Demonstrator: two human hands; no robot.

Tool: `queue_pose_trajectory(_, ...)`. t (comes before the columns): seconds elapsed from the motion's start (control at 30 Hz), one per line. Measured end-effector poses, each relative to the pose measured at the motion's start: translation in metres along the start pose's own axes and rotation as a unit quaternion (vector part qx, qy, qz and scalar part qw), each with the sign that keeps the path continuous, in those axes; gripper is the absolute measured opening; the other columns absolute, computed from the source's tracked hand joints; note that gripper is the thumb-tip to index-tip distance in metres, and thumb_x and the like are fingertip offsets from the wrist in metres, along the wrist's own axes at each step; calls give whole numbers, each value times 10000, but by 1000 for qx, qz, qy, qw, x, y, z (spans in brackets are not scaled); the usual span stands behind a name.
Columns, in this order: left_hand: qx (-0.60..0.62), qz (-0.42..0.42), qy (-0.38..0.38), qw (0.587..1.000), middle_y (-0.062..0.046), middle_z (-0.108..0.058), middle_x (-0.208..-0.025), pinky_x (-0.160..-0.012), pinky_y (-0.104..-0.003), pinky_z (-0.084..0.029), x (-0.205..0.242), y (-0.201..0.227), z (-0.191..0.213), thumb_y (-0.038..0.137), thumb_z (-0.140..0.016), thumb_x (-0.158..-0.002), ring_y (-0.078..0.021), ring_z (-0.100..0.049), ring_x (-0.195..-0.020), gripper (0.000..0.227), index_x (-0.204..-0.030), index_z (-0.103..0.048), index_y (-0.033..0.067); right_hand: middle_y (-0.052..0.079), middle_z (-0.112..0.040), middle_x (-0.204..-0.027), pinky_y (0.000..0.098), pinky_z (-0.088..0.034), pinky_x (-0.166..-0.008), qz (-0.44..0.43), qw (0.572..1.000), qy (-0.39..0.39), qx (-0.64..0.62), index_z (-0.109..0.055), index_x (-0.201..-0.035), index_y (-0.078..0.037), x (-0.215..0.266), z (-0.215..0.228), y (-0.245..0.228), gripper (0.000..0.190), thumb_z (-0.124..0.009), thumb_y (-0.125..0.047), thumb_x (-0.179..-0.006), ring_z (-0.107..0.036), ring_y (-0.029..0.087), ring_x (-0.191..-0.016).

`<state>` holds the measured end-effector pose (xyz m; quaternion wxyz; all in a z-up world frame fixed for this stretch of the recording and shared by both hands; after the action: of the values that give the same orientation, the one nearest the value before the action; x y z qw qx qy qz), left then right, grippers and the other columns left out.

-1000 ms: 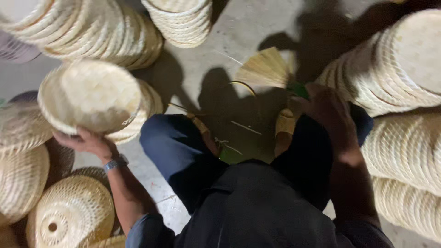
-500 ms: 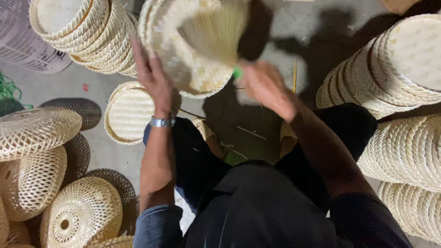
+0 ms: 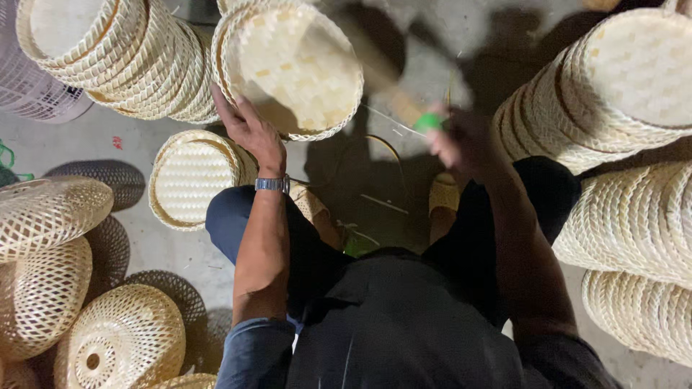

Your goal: The person sits on the floor and uses a small broom to sweep the inside and outside of woven baskets. They pick up baskets from a stack, sweep them, and place them back on the stack.

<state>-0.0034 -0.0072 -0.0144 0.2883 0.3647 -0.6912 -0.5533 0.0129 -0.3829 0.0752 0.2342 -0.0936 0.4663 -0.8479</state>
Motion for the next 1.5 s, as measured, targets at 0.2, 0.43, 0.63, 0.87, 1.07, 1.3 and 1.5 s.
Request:
queue_pose_trajectory(0.2, 119, -222, -108, 961, -133, -415, -1662, -1226, -300, -389, 5, 4, -14, 71, -492, -1164, -175, -488, -1426, 508, -1638, -324, -4, 38, -638, -827, 339, -547, -476, -113, 954, 265, -86, -553, -1142, -21, 2, 22, 52, 341, -739, -245, -965, -579, 137, -576)
queue_pose_trajectory(0.43, 105, -187, -158, 964, -133, -445, -1625, -1205, -318, -442, 29, -27, -35, 95, -492, -1127, -175, -503, -1432, 477, -1582, -399, -12, 101, -661, -1054, 372, -679, -730, 25, 914, 212, -344, -516, -1168, -37, -38, -36, 69, 325, -719, -202, -976, -716, 173, -904)
queue_pose_trajectory(0.63, 139, -85, -119, 979, -155, -576, -1503, -1100, -302, -470, 23, -75, -19, 135, -544, -1133, -167, -563, -1272, 452, -1552, -490, -26, 78, -680, -1015, 335, -625, -646, 16, 923, 330, -196, -521, -1141, -25, -36, -27, 131, 333, -743, -179, -946, -704, 170, -865)
queue_pose_trajectory(0.87, 91, -121, -114, 982, -103, -570, -1474, -1045, -291, -492, 25, -68, -16, 128, -593, -1085, -135, -580, -1228, 464, -1512, -469, -7, 44, -635, -983, 316, -614, -648, -48, 912, 375, -158, -522, -1185, -36, -24, -20, 160, 405, -783, -200, -921, -662, 162, -820)
queue_pose_trajectory(1.07, 172, 54, -133, 974, -144, -636, -1146, -835, -336, -487, 40, -72, -29, 132, -604, -1059, -208, -578, -968, 424, -1453, -586, -22, 30, -675, -937, 317, -603, -631, -160, 916, 248, -273, -507, -1081, -52, -32, -77, 141, 351, -788, -174, -911, -681, 130, -854)
queue_pose_trajectory(1.3, 214, 85, -103, 968, -116, -742, -1245, -969, -323, -600, 32, -104, -19, 133, -619, -1014, -190, -730, -1071, 394, -1381, -589, -6, 9, -492, -1056, 307, -647, -621, -95, 910, 371, -155, -566, -1168, -69, -23, -55, 158, 367, -794, -120, -886, -629, 139, -825)
queue_pose_trajectory(1.5, 92, -7, 22, 995, -102, -719, -1123, -838, -317, -575, -18, -136, 21, 150, -601, -1009, -180, -669, -979, 394, -1347, -631, -50, 51, -593, -929, 308, -542, -566, -195, 874, 391, -215, -562, -1129, -33, -6, -27, 227, 396, -767, -252, -871, -579, 157, -723)
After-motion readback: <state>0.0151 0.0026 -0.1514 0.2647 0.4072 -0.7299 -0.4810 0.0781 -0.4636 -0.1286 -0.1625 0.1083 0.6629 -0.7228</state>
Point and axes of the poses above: each hand's wrist, its own x-axis away from the middle knuckle, its own z-axis out of the back of the hand, y = z × x, the point moved 7 cm from there along -x, towards the middle knuckle
